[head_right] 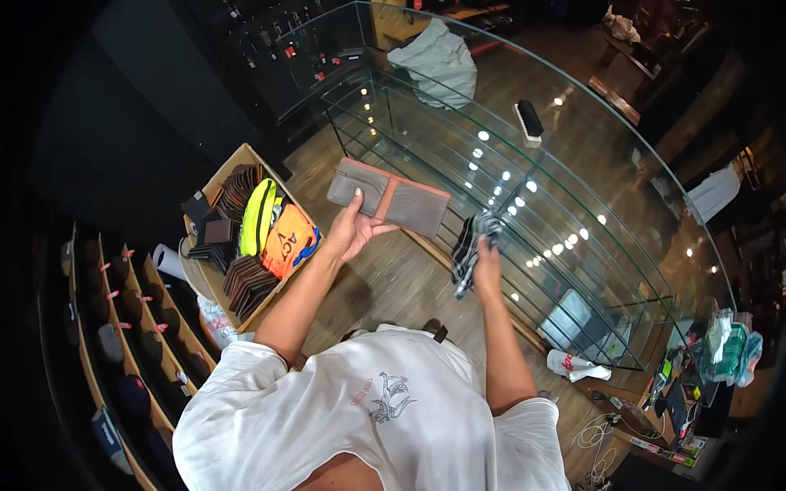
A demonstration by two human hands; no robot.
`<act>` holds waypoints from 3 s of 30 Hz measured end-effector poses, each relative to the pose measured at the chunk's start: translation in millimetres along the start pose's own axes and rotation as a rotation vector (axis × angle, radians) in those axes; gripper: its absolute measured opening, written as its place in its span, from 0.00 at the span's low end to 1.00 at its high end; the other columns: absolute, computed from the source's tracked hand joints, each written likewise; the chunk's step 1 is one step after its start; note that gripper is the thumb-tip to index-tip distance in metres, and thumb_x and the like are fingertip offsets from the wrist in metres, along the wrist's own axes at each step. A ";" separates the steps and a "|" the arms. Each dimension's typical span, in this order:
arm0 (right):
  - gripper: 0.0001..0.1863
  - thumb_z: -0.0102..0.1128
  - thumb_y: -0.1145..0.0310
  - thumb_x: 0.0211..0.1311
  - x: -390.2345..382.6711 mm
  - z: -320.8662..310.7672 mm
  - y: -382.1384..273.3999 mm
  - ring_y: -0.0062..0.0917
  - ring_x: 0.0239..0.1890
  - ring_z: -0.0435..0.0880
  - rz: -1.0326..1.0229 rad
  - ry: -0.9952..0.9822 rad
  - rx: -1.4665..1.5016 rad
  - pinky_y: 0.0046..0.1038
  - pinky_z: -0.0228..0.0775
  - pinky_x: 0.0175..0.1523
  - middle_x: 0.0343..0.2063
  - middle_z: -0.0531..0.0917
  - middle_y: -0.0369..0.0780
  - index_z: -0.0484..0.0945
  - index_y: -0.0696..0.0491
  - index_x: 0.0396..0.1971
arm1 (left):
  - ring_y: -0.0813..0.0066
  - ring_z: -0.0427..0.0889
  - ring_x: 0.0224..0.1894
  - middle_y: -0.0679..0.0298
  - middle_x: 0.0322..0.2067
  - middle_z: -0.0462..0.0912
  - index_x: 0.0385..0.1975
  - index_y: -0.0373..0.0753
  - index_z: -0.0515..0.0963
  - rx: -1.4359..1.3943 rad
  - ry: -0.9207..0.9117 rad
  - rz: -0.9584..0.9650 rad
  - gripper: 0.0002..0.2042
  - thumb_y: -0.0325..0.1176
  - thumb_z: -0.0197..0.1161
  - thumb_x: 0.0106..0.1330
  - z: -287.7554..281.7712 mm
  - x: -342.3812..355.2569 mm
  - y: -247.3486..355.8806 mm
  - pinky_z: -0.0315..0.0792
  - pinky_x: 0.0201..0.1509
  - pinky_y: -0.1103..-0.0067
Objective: The recorder uses a cloth to polish leather wallets and organize them in a box on a glass display counter.
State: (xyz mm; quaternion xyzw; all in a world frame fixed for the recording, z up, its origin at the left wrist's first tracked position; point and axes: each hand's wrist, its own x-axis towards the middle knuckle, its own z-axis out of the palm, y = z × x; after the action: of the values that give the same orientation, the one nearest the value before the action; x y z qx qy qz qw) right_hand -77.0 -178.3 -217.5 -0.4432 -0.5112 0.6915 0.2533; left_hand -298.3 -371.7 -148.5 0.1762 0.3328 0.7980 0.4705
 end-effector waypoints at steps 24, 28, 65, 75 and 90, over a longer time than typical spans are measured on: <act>0.13 0.53 0.70 0.69 21.7 82.4 0.9 0.41 0.44 0.82 -0.257 -0.043 -0.690 0.38 0.71 0.49 0.40 0.83 0.54 0.78 0.61 0.47 | 0.60 0.82 0.53 0.54 0.54 0.79 0.60 0.33 0.67 0.184 0.114 -0.061 0.19 0.39 0.52 0.77 -74.2 31.6 40.5 0.81 0.56 0.60; 0.16 0.52 0.64 0.74 22.8 125.1 -54.1 0.26 0.23 0.68 -0.472 0.210 -0.402 0.39 0.62 0.31 0.19 0.78 0.46 0.76 0.65 0.37 | 0.62 0.84 0.49 0.54 0.50 0.80 0.56 0.28 0.70 0.283 0.125 -0.057 0.15 0.28 0.55 0.74 -79.3 27.7 37.1 0.83 0.53 0.63; 0.32 0.49 0.44 0.74 31.8 148.7 -53.0 0.24 0.50 0.77 0.016 -0.416 -0.214 0.28 0.67 0.59 0.50 0.80 0.42 0.74 0.60 0.56 | 0.73 0.81 0.52 0.61 0.55 0.77 0.65 0.40 0.63 0.343 -0.187 -0.357 0.25 0.26 0.61 0.70 -89.6 42.2 83.3 0.80 0.51 0.72; 0.16 0.64 0.62 0.66 -2.8 213.6 -42.3 0.35 0.42 0.81 -0.666 -0.307 -0.398 0.33 0.72 0.48 0.44 0.80 0.48 0.78 0.61 0.43 | 0.72 0.79 0.50 0.60 0.54 0.75 0.63 0.38 0.65 0.453 0.115 0.217 0.23 0.47 0.48 0.77 -70.9 67.8 22.1 0.76 0.54 0.71; 0.28 0.50 0.58 0.72 -23.2 219.9 -54.5 0.42 0.77 0.46 -0.899 -0.522 -0.930 0.48 0.36 0.79 0.74 0.57 0.42 0.66 0.55 0.67 | 0.55 0.70 0.67 0.51 0.67 0.67 0.71 0.41 0.60 -0.194 -0.109 -0.285 0.42 0.71 0.36 0.70 -77.2 33.2 66.2 0.64 0.71 0.58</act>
State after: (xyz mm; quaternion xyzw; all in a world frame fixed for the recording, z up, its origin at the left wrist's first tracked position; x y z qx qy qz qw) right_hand -263.2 -284.0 -139.9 -0.0703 -0.9322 0.3131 0.1676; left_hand -402.5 -393.2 -158.8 0.1239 0.2497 0.7411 0.6108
